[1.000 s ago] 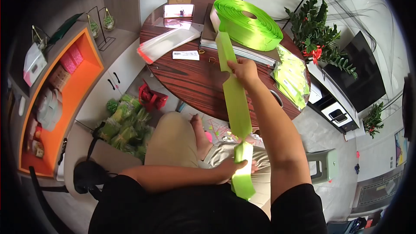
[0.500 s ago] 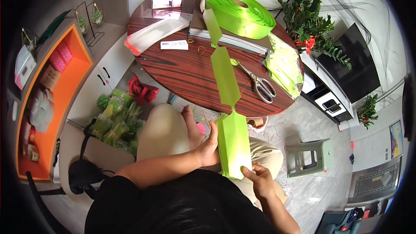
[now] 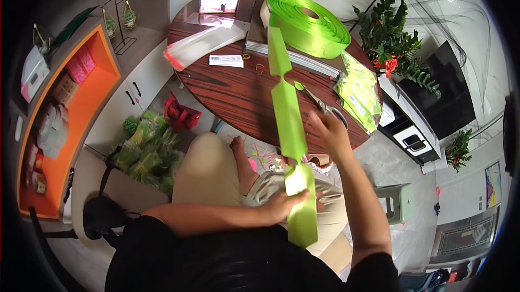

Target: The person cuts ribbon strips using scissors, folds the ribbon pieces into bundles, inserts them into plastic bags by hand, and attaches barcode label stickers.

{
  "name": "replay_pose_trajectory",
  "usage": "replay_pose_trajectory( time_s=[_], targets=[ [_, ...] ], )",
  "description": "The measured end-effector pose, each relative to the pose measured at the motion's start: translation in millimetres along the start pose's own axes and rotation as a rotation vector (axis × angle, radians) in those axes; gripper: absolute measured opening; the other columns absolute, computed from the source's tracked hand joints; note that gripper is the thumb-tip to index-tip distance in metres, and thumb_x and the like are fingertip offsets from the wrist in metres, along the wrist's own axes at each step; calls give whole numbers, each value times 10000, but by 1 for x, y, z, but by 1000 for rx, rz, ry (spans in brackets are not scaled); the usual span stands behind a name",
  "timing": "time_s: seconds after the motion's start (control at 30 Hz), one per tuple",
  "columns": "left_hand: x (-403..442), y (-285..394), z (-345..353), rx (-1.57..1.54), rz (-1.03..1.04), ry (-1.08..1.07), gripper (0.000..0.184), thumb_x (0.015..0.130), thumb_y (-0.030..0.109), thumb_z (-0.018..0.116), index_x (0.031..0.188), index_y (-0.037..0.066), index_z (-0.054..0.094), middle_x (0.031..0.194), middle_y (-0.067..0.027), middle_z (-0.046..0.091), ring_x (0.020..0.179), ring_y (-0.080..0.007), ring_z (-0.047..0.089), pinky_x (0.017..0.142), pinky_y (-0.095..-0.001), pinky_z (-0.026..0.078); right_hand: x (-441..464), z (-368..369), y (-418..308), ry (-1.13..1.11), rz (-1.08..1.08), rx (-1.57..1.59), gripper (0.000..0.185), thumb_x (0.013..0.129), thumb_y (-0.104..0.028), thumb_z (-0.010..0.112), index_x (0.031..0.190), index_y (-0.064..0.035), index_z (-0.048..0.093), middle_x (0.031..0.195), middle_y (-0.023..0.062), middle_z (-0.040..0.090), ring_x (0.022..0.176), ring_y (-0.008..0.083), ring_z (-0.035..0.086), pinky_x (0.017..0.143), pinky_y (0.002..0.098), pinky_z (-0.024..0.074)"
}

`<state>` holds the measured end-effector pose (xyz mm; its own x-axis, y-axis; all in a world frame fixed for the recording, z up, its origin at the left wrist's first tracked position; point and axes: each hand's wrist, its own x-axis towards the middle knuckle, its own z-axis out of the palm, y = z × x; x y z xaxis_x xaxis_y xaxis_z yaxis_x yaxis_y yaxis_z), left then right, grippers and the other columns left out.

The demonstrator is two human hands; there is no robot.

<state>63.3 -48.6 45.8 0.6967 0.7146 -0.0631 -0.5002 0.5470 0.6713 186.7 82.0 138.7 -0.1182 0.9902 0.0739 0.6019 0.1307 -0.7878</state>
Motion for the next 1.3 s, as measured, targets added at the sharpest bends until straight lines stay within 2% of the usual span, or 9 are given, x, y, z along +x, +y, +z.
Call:
replay_pose_trajectory(
  time_s=[0.2, 0.33, 0.47, 0.5, 0.6, 0.83, 1.03, 1.17, 1.3],
  targets=[
    [0, -16, -1, -70, -156, 47, 331, 975, 267, 423, 1178, 26, 525, 994, -115, 639, 887, -215, 618, 803, -290, 477, 85, 40, -31, -32, -22, 76, 286, 874, -290, 619, 811, -12, 609, 675, 30, 549, 570, 96, 466, 512, 219, 371],
    [8, -37, -44, -401, -267, 212, 342, 969, 326, 440, 1119, 38, 547, 993, -112, 639, 920, -235, 624, 831, -304, 477, 63, 25, -46, -31, 71, 408, 212, 875, -196, 614, 720, -59, 568, 628, 15, 511, 540, 77, 437, 493, 198, 342],
    [20, -34, -66, -671, -125, 190, 455, 928, 433, 492, 1147, 35, 526, 1022, -98, 627, 996, -254, 602, 868, -362, 469, -58, -5, -16, -27, 230, 496, 153, 858, -113, 635, 728, -43, 594, 659, 24, 563, 534, 107, 488, 535, 202, 410],
    [22, -29, -65, -686, -33, 144, 497, 913, 461, 507, 1168, 34, 517, 1037, -100, 621, 1015, -261, 593, 876, -388, 466, -95, -6, -25, -24, 378, 801, 123, 852, -50, 635, 738, -15, 606, 744, 38, 563, 625, 131, 523, 627, 223, 445],
    [20, -6, -44, -693, 17, 97, 504, 897, 452, 539, 1182, 36, 515, 1042, -99, 614, 1029, -269, 585, 881, -399, 461, -176, -9, 36, -2, 508, 818, 108, 816, 27, 651, 720, -6, 615, 964, 47, 511, 913, 173, 524, 823, 241, 416],
    [18, 29, 3, -483, 141, -189, 436, 854, 233, 623, 1233, 108, 450, 1023, -111, 595, 900, -304, 602, 886, -420, 460, -219, 22, 51, 78, 383, 565, 143, 822, -80, 695, 723, 6, 639, 1180, 87, 431, 1031, 187, 476, 870, 252, 408],
    [21, 34, -3, -446, 5, -156, 434, 825, 86, 591, 1233, 108, 445, 1016, -111, 580, 911, -293, 594, 871, -399, 453, -213, 27, 41, 187, 141, 158, 206, 826, -169, 711, 879, 13, 633, 1169, 102, 450, 1003, 186, 493, 868, 245, 412],
    [34, 32, -8, -569, 101, -9, 472, 798, 4, 550, 1247, 94, 435, 1036, -118, 566, 933, -291, 580, 849, -395, 450, -199, 30, 25, 104, 439, 857, 352, 852, -243, 685, 1072, 1, 560, 1107, 120, 486, 937, 167, 510, 762, 234, 447],
    [23, 35, 20, -459, 120, 19, 481, 793, -13, 543, 1252, 69, 430, 1028, -127, 558, 939, -290, 572, 844, -387, 447, -177, 35, 22, 74, 555, 1079, 401, 880, -282, 646, 1124, -4, 492, 970, 117, 532, 799, 148, 525, 634, 225, 444]
  ],
)
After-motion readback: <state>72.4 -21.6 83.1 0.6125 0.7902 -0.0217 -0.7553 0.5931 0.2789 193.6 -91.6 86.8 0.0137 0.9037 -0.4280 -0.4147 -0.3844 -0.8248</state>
